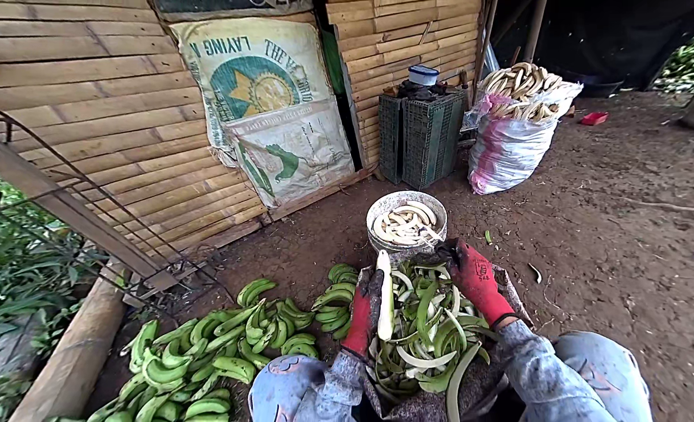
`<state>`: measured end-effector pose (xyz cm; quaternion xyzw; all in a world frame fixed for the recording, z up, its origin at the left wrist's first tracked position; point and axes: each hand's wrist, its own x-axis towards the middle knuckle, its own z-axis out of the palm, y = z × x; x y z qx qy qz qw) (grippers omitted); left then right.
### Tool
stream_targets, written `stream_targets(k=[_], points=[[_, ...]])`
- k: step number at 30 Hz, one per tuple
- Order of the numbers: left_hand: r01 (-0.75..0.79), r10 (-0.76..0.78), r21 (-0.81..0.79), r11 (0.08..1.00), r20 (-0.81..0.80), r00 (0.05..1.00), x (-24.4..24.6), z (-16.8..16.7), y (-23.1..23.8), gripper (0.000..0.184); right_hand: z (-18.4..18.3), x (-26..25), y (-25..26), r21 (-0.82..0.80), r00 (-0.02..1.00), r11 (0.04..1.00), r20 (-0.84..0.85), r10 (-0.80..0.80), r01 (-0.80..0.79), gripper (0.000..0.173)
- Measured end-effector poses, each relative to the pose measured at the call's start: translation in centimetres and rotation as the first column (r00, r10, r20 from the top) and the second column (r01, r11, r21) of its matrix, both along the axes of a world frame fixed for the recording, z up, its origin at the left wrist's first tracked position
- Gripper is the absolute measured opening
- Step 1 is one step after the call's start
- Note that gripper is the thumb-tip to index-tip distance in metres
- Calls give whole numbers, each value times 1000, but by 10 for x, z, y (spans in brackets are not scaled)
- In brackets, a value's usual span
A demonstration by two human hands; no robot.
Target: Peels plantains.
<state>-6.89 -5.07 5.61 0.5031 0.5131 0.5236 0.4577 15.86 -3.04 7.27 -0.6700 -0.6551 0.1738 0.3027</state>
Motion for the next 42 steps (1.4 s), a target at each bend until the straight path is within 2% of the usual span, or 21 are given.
stream_targets(k=[3, 6, 7, 9, 11, 12, 14, 15, 18, 20, 22, 24, 26, 28, 30, 31, 33, 35, 37, 39, 42], points=[[-95, 78, 53, 994, 257, 963, -7, 2, 19, 48, -17, -29, -35, 215, 954, 934, -33, 298, -285, 40], [-43, -12, 100, 994, 494, 870, -8, -6, 32, 44, -19, -51, -51, 172, 904, 888, 122, 410, -426, 40], [29, -64, 86, 996, 441, 895, -9, -7, 28, 42, -16, -50, -45, 141, 917, 909, 145, 372, -392, 41], [247, -245, -9, 969, 69, 967, -15, -10, 15, 40, -9, -37, -22, 119, 967, 965, 126, 220, -235, 42], [362, -378, -111, 926, -242, 894, -14, -5, 9, 45, -1, -17, 0, 99, 996, 993, 72, 51, -59, 41], [324, -340, -104, 940, -233, 911, -12, -9, 11, 46, 2, -10, 6, 87, 999, 996, 43, 10, -14, 40], [92, -92, -55, 994, 9, 996, -6, -17, 18, 44, 1, -11, -5, 96, 999, 994, 12, 49, -50, 40], [-29, 36, -57, 998, 128, 991, -2, -11, 20, 47, -3, -19, -19, 123, 993, 985, 5, 120, -120, 40], [-326, 316, -48, 944, 415, 853, 1, -11, 37, 46, -16, -52, -59, 190, 943, 923, 63, 328, -334, 40], [-351, 319, -34, 936, 505, 802, -1, -15, 39, 42, -19, -63, -63, 179, 930, 915, 137, 342, -362, 41], [-343, 313, 7, 939, 395, 864, 1, -15, 30, 44, -16, -62, -55, 167, 940, 930, 163, 300, -326, 40], [-256, 245, 94, 962, 110, 963, 7, -10, 16, 46, -8, -52, -36, 104, 955, 954, 132, 266, -280, 41], [-17, 35, 113, 993, -161, 986, 2, -7, 3, 46, -4, -40, -15, 7, 959, 961, 60, 276, -277, 41], [314, -290, 27, 949, -310, 905, -1, 0, -9, 51, -8, -25, 5, -76, 974, 971, 6, 227, -226, 37], [513, -502, -57, 856, -328, 800, -3, 2, -10, 54, -7, -15, 13, -170, 990, 976, 20, 139, -133, 36], [486, -489, -72, 871, -219, 844, -3, -2, -9, 49, -6, -13, 11, -172, 993, 979, 25, 115, -109, 37], [315, -284, -102, 944, 240, 928, -1, -14, 1, 45, -7, -19, -6, -60, 983, 982, 8, 182, -181, 37], [181, -95, -92, 979, 579, 810, -5, -16, 9, 52, -20, -26, -28, 192, 932, 914, 13, 361, -357, 36], [141, -19, -77, 987, 814, 581, -11, -18, 16, 62, -31, -30, -39, 386, 861, 777, 107, 498, -497, 34], [176, -5, -79, 981, 901, 433, -12, -23, 17, 69, -33, -31, -43, 403, 826, 722, 239, 510, -562, 33], [107, 79, -143, 984, 886, 456, -8, -16, 18, 65, -33, -36, -42, 393, 831, 734, 316, 458, -554, 41]])
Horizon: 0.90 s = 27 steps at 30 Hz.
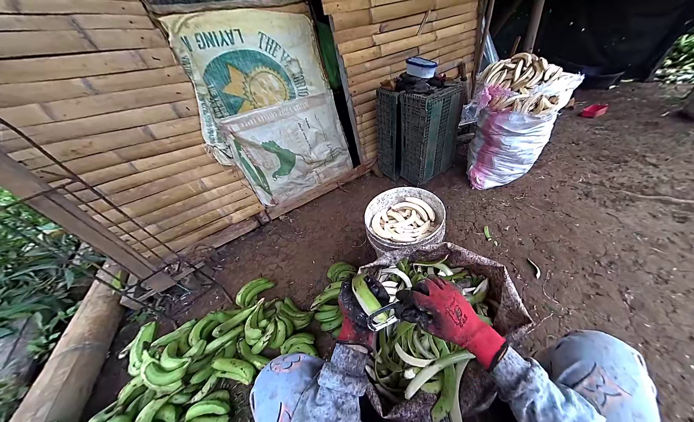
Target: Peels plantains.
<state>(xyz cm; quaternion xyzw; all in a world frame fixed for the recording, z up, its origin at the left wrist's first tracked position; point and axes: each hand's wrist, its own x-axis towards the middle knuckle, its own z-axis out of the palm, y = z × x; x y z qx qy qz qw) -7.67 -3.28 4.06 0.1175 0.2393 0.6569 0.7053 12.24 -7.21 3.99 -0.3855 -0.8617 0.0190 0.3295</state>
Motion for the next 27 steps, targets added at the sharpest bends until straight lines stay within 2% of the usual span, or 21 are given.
stream_targets(k=[3, 5, 6, 7, 9, 11, 13, 15, 17, 18, 19, 20, 21, 22, 23, 24, 25, 26, 27], points=[[-110, 113, 29, 994, -147, 983, 4, 11, -4, 62, 5, -13, -6, -44, 997, 996, -12, -74, 74, 44], [-165, 208, 144, 976, -378, 902, 9, 7, -10, 47, 15, -23, -5, -179, 993, 977, -1, -115, 113, 41], [-140, 238, 218, 966, -530, 814, 9, 4, -13, 39, 17, -25, 0, -233, 991, 963, 5, -135, 133, 40], [-87, 228, 244, 966, -641, 733, 8, 2, -14, 39, 16, -25, 6, -284, 987, 947, -2, -160, 153, 40], [19, 139, 187, 982, -786, 602, 10, 2, -15, 40, 12, -21, 18, -414, 966, 886, -51, -253, 210, 40], [154, 58, 132, 979, -910, 411, 9, 1, -19, 42, 13, -15, 30, -545, 926, 789, -57, -373, 284, 38], [214, 62, 114, 970, -970, 235, 13, 8, -25, 44, 12, -11, 36, -610, 898, 714, -8, -440, 344, 38], [320, 171, 185, 929, -983, 72, 15, 6, -20, 47, 14, -8, 37, -619, 876, 682, 21, -481, 390, 38], [483, 282, 184, 856, -950, -137, 13, 8, -19, 63, 15, 0, 43, -629, 844, 636, 61, -533, 447, 38], [486, 278, 186, 854, -953, -123, 13, 9, -19, 63, 14, 7, 47, -627, 825, 622, 61, -561, 469, 38], [410, 226, 216, 886, -974, 26, 13, 5, -16, 53, 11, 14, 50, -611, 818, 641, 19, -576, 465, 38], [280, 151, 231, 932, -948, 279, 13, -2, -10, 36, 8, 19, 50, -573, 830, 700, -59, -555, 427, 38], [185, 62, 192, 964, -837, 544, 11, -4, -2, 29, 6, 23, 46, -510, 864, 785, -148, -481, 350, 37], [157, -21, 145, 977, -668, 744, 7, -6, 6, 36, 5, 26, 40, -442, 910, 867, -217, -353, 230, 36], [168, -92, 121, 978, -475, 875, 1, -9, 13, 46, 7, 28, 34, -398, 953, 914, -240, -186, 78, 33], [214, -170, 122, 969, -298, 939, -6, -11, 17, 54, 9, 28, 28, -375, 975, 925, -222, -19, -67, 32], [289, -269, 135, 948, -149, 951, -9, -13, 20, 61, 12, 26, 23, -362, 980, 918, -167, 109, -164, 30], [360, -353, 165, 918, -76, 933, -10, -14, 20, 65, 13, 23, 19, -348, 978, 915, -105, 178, -204, 30], [379, -365, 176, 909, -108, 925, -7, -12, 18, 65, 12, 20, 18, -334, 981, 922, -58, 187, -195, 32]])
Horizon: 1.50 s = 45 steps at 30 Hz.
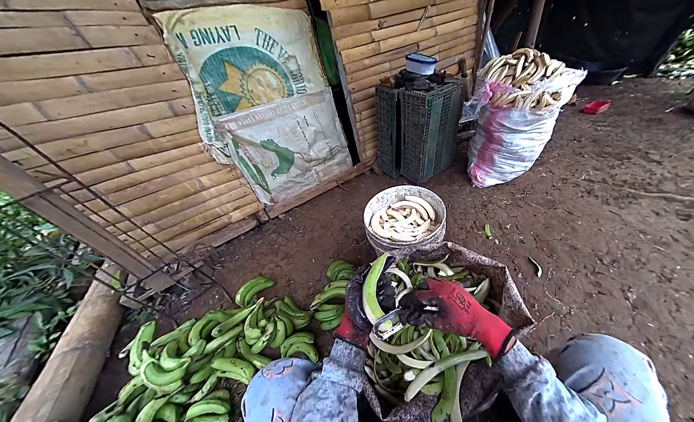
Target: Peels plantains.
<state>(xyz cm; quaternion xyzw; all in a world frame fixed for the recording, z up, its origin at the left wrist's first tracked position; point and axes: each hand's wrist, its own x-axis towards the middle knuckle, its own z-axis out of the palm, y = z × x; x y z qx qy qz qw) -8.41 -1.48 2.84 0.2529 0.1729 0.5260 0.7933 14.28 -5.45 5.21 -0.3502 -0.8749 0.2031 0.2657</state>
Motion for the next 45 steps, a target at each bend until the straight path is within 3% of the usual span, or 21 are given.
stream_targets(k=[2, 4, 6, 8, 10, 11, 13, 15, 17, 19, 21, 23, 25, 27, 28, 32, 38, 40, 42, 44, 45], points=[[-144, 165, 100, 985, -255, 953, 8, 4, -9, 52, -4, -8, -1, 33, 993, 993, 28, -114, 113, 35], [-190, 249, 190, 963, -370, 895, 10, -2, -14, 44, -7, -15, 2, 0, 941, 941, 1, -339, 339, 37], [-253, 329, 229, 940, -407, 852, 12, -4, -20, 39, -4, -16, 10, -96, 817, 815, -21, -576, 572, 41], [-330, 480, 360, 873, -512, 712, 17, 16, -25, 38, -4, -4, 21, -203, 694, 678, 12, -719, 706, 42], [-422, 690, 546, 723, -570, 445, 31, 54, -10, 32, -1, 7, 28, -248, 680, 650, 54, -731, 719, 41], [-355, 743, 653, 669, -586, 323, 30, 71, 3, 37, 1, 7, 27, -254, 711, 675, 81, -699, 692, 42], [-57, 778, 776, 628, -623, 76, 25, 103, 39, 55, 5, 5, 20, -285, 787, 734, 199, -584, 616, 54], [76, 791, 787, 612, -609, -59, 25, 123, 61, 73, 8, 9, 8, -363, 851, 779, 341, -400, 512, 62], [118, 741, 732, 671, -654, -153, 16, 122, 41, 78, 11, 20, -7, -433, 837, 785, 514, -188, 443, 75], [170, 634, 613, 772, -718, -287, 3, 98, 5, 81, 6, 28, -24, -443, 768, 789, 638, -54, 425, 87], [326, 404, 282, 902, -818, -408, -3, 72, -52, 85, -12, 24, -37, -423, 723, 802, 690, -16, 421, 80], [495, 162, -117, 861, -860, -484, 5, 50, -109, 84, -36, 10, -36, -369, 709, 837, 704, -31, 403, 71], [549, 33, -337, 765, -831, -556, 12, 18, -153, 72, -52, -7, -23, -313, 719, 860, 690, -87, 404, 61], [573, 33, -342, 745, -839, -543, 10, -2, -184, 42, -64, -20, -3, -268, 734, 854, 656, -178, 446, 54], [585, 60, -306, 751, -851, -522, 8, -2, -189, 37, -66, -25, 12, -253, 735, 839, 638, -230, 482, 52], [661, 177, -220, 718, -860, -479, 7, 18, -196, 33, -64, -34, 53, -199, 696, 789, 623, -356, 581, 56], [554, 154, -141, 820, -878, -453, -14, 17, -180, 38, -65, 21, 47, -269, 618, 740, 748, -243, 616, 61], [581, 92, -190, 791, -903, -420, -16, 28, -172, 40, -48, 51, 47, -286, 582, 732, 792, -183, 619, 64], [581, 77, -149, 800, -935, -346, -26, 33, -158, 42, -15, 72, 47, -317, 628, 725, 752, -201, 611, 68], [408, 188, 67, 911, -946, -265, -40, 38, -141, 40, 9, 89, 45, -291, 682, 722, 653, -330, 628, 67], [271, 216, 132, 953, -927, -308, -44, 48, -127, 47, 17, 95, 42, -244, 671, 705, 609, -424, 666, 68]])
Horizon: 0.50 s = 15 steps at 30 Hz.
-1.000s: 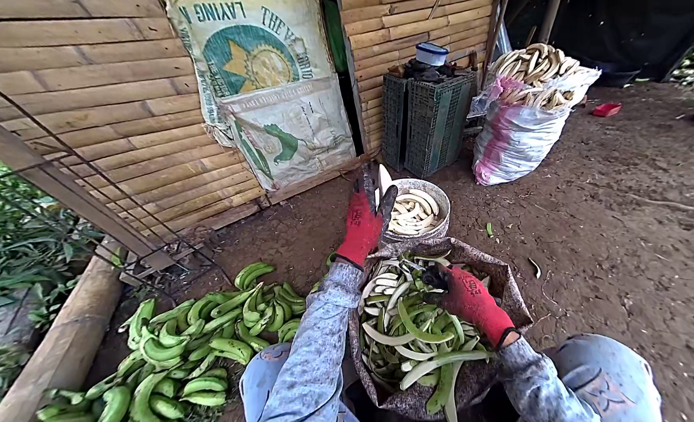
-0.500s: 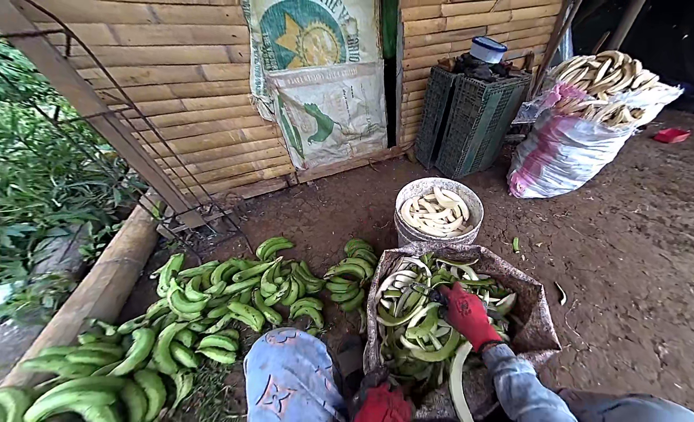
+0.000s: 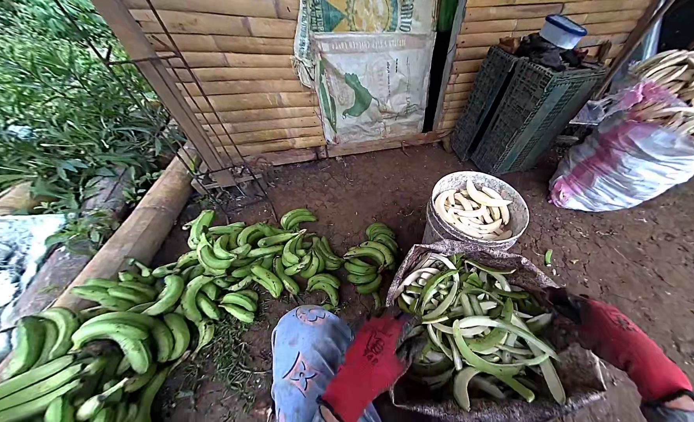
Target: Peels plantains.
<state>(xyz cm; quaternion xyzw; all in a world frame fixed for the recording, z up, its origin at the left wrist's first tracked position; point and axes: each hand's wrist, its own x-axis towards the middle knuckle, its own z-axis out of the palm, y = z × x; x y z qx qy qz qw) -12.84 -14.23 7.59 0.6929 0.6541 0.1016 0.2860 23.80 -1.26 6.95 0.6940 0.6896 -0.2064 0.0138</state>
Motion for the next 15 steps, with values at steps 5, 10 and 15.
stream_targets(k=[5, 10, 15], points=[[-416, 406, -162, 895, -95, 909, -11, -23, 95, 93, -64, 21, -4, 100, 930, 927, 37, -366, 361, 83], [-632, 597, -183, 753, 594, 539, 15, -83, 93, 41, -81, 1, -26, 101, 725, 818, -534, -435, 566, 38], [-596, 394, -55, 801, 798, 456, 15, -40, 78, 28, -4, 7, -66, 391, 760, 912, -629, 163, 128, 34]])
